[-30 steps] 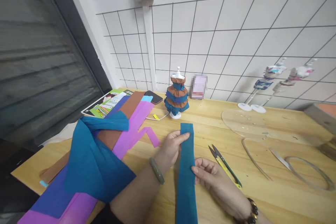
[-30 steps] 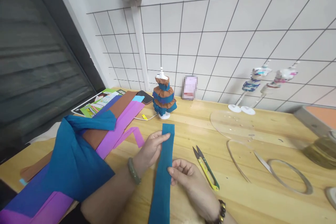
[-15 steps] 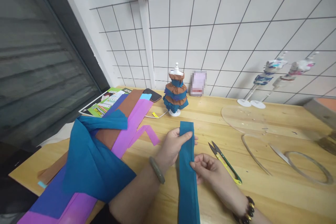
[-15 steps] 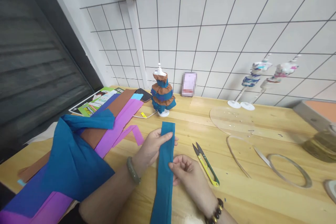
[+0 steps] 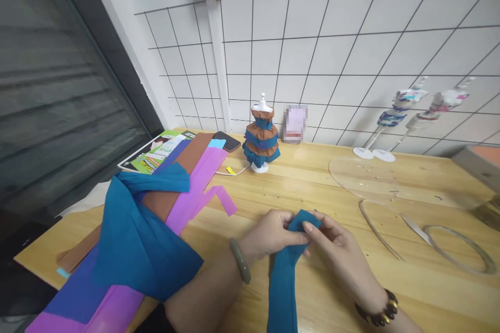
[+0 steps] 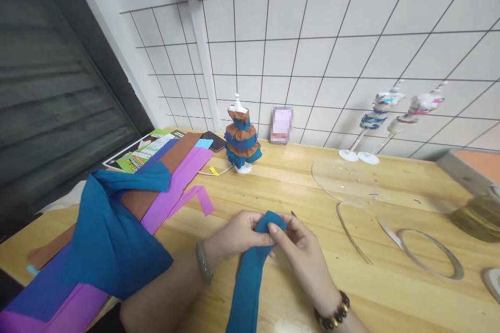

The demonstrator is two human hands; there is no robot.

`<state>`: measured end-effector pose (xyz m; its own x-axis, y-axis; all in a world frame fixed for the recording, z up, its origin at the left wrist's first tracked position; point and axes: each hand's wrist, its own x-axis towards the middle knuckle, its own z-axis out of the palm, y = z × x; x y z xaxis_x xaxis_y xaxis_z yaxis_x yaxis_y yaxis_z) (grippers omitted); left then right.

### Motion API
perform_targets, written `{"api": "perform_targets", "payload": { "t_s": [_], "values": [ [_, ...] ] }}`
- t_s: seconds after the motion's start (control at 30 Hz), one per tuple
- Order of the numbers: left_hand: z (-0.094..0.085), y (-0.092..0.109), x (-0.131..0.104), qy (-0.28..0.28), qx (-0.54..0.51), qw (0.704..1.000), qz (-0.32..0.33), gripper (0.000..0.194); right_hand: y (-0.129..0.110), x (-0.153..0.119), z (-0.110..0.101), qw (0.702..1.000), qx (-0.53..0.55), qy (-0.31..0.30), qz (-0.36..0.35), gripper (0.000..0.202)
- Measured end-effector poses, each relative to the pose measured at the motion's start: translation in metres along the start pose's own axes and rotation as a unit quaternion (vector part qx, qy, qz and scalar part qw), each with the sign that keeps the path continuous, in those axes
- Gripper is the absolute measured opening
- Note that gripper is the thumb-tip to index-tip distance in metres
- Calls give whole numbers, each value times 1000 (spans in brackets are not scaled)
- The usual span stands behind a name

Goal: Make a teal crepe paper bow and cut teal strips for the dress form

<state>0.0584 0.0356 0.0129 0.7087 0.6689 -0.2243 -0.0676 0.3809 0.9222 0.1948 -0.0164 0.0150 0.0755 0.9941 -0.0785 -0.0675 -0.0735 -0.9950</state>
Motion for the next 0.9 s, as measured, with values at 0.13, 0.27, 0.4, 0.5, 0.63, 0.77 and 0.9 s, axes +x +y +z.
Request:
{"api": "perform_targets", "payload": {
  "t_s": [0.13,0.27,0.4,0.5,0.63,0.77,0.9],
  "values": [
    [0,-6,-1,-26,25,999,-7,28,4,0,-1,999,37,12,27,19],
    [-1,-8,1,-47,44,998,-4,24,-1,3,-5,997,18,69,18,22],
    [0,-10,2,-43,35,998,-32,30,-6,8,-13,993,12,117,4,25],
    [-1,-13,3,-59,21,997,-46,34,-3,12,-20,990,14,140,2,25],
    [-3,-17,3,-101,5,992,-72,35,0,16,-31,984,24,174,0,25],
    [-3,-15,2,-128,-10,985,-113,34,1,22,-44,979,44,200,-4,24],
    [-4,-13,0,-182,-54,973,-132,32,1,28,-60,971,74,229,-3,25]
  ]
}}
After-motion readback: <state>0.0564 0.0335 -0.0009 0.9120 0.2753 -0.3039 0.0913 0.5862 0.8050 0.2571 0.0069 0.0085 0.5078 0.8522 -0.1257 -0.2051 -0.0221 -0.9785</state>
